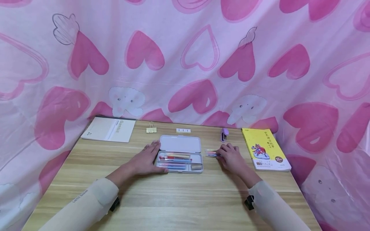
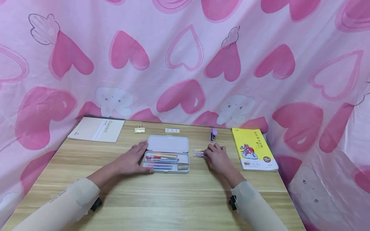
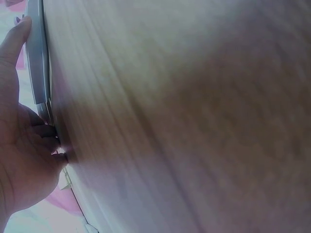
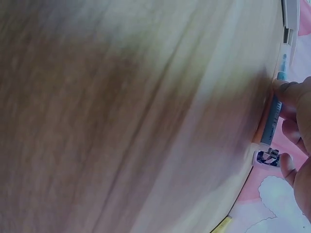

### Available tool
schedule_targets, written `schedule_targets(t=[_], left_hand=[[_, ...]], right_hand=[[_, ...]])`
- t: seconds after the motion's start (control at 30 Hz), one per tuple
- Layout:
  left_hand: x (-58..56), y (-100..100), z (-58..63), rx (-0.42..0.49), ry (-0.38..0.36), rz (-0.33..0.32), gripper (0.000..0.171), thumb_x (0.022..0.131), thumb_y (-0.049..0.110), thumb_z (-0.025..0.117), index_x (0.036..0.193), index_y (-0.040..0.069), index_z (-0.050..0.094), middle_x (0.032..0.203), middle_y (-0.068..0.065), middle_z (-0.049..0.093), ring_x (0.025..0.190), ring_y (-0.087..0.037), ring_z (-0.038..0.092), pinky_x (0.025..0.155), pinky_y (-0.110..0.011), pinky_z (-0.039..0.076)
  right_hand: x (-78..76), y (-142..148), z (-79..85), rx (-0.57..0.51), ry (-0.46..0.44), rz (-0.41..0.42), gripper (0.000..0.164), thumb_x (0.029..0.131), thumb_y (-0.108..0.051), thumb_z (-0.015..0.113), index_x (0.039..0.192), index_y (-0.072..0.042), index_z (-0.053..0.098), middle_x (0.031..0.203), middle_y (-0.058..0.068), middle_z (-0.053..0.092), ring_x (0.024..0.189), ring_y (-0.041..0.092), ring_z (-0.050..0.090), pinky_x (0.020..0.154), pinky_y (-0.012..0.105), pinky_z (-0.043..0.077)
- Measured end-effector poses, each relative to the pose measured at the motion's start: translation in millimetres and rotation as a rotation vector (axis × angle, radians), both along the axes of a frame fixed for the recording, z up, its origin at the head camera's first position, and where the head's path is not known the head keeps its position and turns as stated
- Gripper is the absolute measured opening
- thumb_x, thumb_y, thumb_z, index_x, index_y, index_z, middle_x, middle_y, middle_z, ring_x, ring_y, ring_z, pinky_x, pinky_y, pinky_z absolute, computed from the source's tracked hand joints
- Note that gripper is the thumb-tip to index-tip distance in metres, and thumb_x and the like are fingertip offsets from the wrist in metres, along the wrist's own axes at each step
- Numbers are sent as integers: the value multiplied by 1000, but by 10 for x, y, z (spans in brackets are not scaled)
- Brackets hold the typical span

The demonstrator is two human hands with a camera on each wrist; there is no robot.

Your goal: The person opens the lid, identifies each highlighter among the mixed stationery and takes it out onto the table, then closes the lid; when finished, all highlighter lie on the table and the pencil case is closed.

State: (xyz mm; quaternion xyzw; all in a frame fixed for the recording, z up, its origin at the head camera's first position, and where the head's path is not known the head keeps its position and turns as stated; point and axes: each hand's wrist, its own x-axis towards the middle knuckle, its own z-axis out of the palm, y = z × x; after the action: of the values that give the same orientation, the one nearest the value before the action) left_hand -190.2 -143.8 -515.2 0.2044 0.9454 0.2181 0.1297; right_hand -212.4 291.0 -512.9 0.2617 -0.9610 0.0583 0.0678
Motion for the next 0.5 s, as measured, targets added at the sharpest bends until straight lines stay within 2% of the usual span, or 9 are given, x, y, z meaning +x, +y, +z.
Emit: schedule_targets(t=[0.5], left_hand=[[-1,-4,-6,-5,7,-5,139,84,86,74,175,-2,16,186,-20,14,174,-41,12,142,-58,17]], right_hand=[[-9,3,-40,29,21,-1,16,101,-18,83,116,-16,80,111,2,70,103,25,56,96,57,52]])
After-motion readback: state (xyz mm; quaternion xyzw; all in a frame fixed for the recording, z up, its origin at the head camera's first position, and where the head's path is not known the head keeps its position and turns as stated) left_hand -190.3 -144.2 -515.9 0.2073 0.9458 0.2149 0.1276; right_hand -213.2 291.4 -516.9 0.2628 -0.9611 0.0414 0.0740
